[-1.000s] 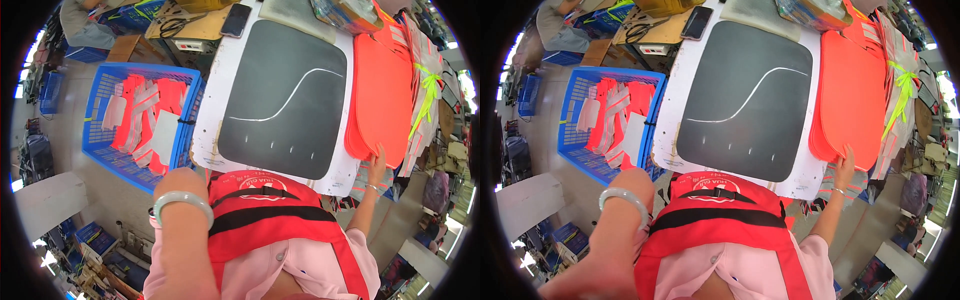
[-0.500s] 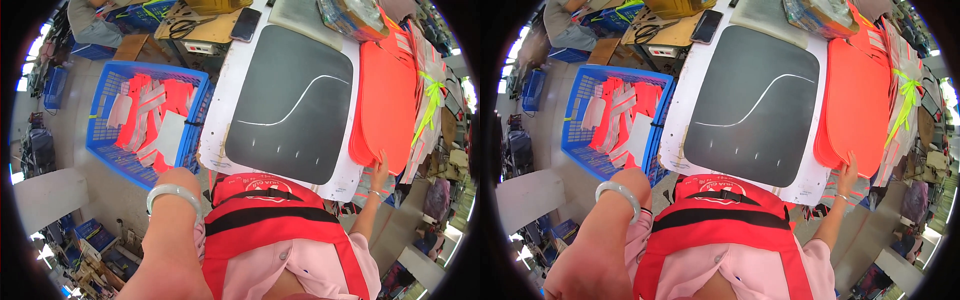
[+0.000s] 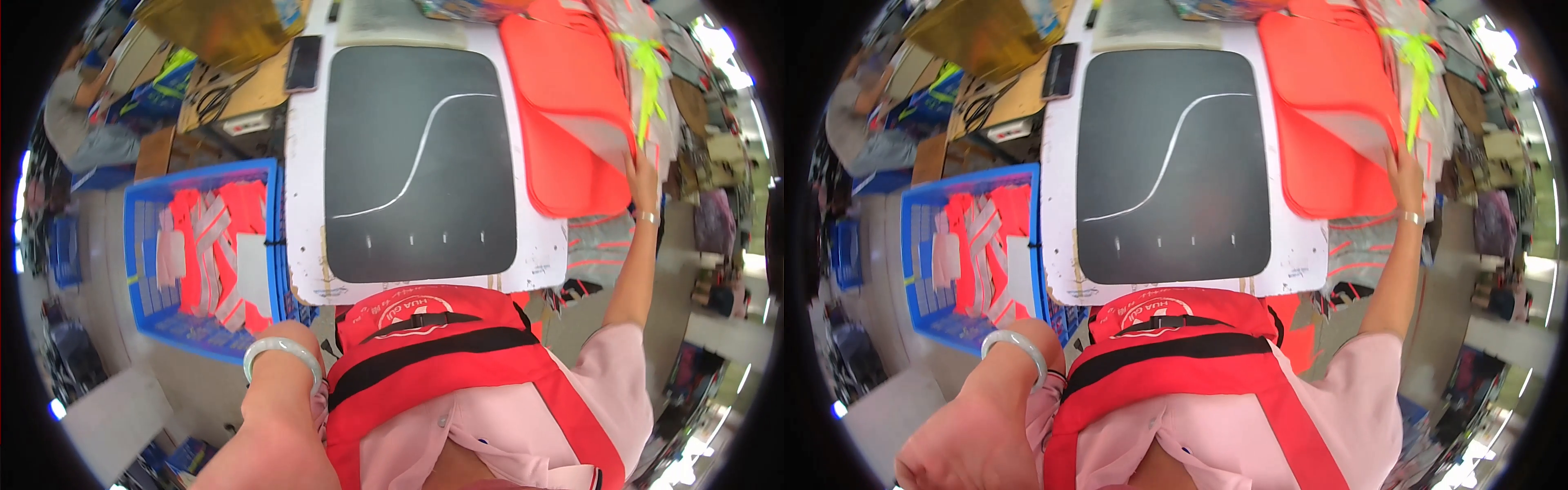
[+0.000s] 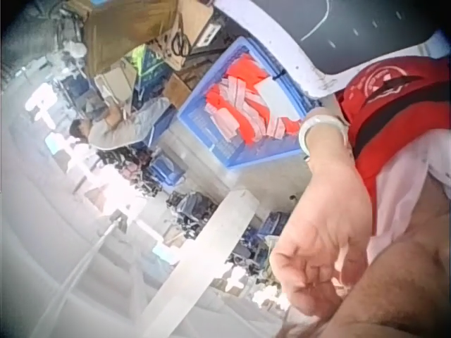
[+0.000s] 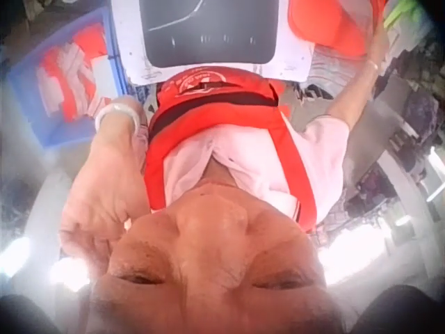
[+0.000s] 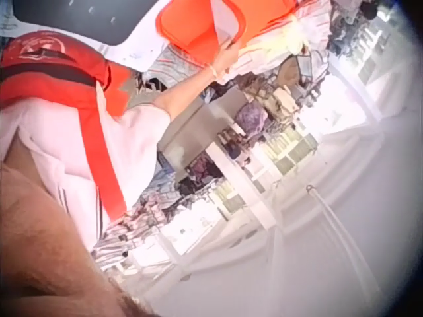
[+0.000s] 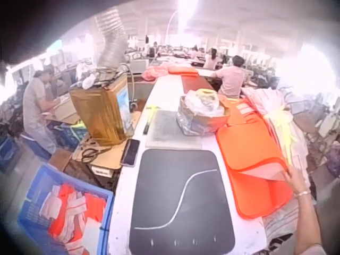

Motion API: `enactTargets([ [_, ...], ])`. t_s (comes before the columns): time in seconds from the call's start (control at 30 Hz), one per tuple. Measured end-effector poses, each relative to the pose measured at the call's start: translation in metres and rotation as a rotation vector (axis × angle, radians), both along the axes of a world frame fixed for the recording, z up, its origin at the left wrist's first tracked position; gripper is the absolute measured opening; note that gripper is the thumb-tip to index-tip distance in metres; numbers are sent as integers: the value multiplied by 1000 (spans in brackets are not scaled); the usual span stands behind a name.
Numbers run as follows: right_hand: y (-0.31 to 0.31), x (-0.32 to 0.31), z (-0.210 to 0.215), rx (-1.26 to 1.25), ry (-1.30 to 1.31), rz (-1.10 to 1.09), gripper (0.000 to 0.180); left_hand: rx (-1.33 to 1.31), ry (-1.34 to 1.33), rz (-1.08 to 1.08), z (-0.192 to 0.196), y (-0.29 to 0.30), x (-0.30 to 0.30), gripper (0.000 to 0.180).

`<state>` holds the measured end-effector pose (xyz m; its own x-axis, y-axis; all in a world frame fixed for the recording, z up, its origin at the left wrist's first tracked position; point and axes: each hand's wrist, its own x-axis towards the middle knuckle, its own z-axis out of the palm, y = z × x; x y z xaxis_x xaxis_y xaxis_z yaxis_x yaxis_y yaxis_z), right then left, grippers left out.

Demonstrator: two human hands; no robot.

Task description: The person is sorting and bundling fabric panels, aligning them on a template before tying them together with a strap.

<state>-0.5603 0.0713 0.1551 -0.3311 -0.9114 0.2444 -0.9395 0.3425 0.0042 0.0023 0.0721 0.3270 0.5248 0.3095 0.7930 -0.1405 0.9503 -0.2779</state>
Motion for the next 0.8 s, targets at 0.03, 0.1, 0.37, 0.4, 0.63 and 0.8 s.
enactTargets([
  [0.03,-11,-1,16,-38,15,18,33,54,52,-54,-9,-5,-8,37],
  [0.1,-19,-10,50,-76,82,-6,36,161,155,-172,-32,-18,-26,43],
  [0.37,-85,91,183,-315,383,339,21,2091,-705,-1251,-278,-98,-100,50],
  [0.4,-73,148,199,-335,382,367,18,2090,-713,-1249,-291,-101,-102,50],
  [0.63,23,320,123,-172,166,799,12,1643,-826,-1021,-326,-95,-83,59],
  [0.8,69,352,25,80,-309,887,31,1885,-434,-1478,-275,-76,-38,57],
])
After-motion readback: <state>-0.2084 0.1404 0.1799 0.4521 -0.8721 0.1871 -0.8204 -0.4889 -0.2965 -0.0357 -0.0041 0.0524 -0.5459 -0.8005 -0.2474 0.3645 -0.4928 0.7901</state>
